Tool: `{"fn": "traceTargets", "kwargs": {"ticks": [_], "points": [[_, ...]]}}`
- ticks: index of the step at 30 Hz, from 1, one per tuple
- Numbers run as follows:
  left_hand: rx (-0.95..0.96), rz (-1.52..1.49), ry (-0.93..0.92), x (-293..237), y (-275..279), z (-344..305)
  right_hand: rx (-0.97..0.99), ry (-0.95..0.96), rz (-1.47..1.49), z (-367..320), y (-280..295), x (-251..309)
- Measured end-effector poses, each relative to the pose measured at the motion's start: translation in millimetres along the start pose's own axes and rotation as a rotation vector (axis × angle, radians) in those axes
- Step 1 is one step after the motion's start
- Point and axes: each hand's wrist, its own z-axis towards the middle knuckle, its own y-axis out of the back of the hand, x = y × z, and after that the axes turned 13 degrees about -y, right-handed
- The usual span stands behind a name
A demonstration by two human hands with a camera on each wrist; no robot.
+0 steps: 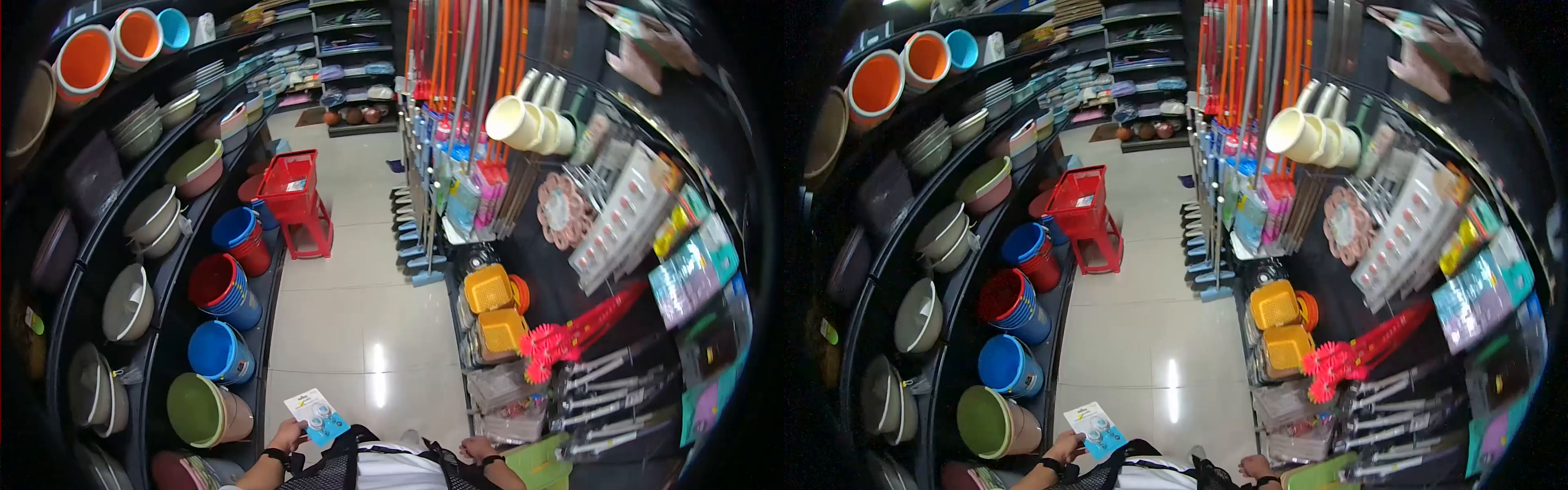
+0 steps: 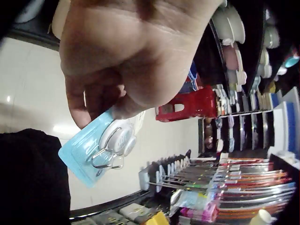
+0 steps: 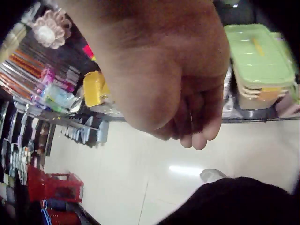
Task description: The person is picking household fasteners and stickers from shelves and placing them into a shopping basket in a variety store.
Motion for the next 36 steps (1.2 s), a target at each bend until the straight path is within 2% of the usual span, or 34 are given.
{"fn": "traceTargets", "kwargs": {"ticks": [3,6,8,10,12,14,16,18,20,22,23,25,28,32,36], "points": [[0.021,-0.215,-0.123,-51,-14,28,-0.022,0.112,-0.036,5,-3,121],[0.013,-0.348,-0.135,-109,-26,65,0.002,0.138,-0.133,12,-21,229],[0.040,-0.387,-0.141,-138,-20,108,0.016,0.153,-0.150,14,-46,289],[0.126,-0.428,-0.219,-193,-20,143,-0.016,0.257,-0.138,9,-67,347],[0.148,-0.434,-0.221,-247,-12,171,-0.009,0.215,-0.139,-5,-92,398],[0.227,-0.402,-0.243,-307,-6,196,0.169,0.312,-0.129,-15,-118,453],[0.270,-0.409,-0.231,-366,-6,209,0.116,0.444,-0.451,-30,-143,516],[0.397,-0.406,-0.291,-405,-8,241,0.274,0.449,-0.296,-68,-176,600],[0.438,-0.392,-0.295,-443,-12,265,0.293,0.520,-0.171,-119,-217,674],[0.455,-0.429,-0.277,-483,-17,278,0.325,0.616,-0.157,-142,-249,734],[0.470,-0.472,-0.291,-498,-18,286,0.325,0.600,-0.146,-139,-258,757],[0.467,-0.477,-0.262,-521,-20,308,0.287,0.707,-0.317,-126,-271,799],[0.450,-0.447,-0.246,-557,-16,358,0.241,0.759,-0.347,-98,-284,860],[0.419,-0.346,-0.232,-607,-13,429,0.293,0.756,-0.404,-64,-293,954],[0.386,-0.414,-0.209,-670,-17,490,0.364,0.726,-0.401,-52,-302,1063]]}}
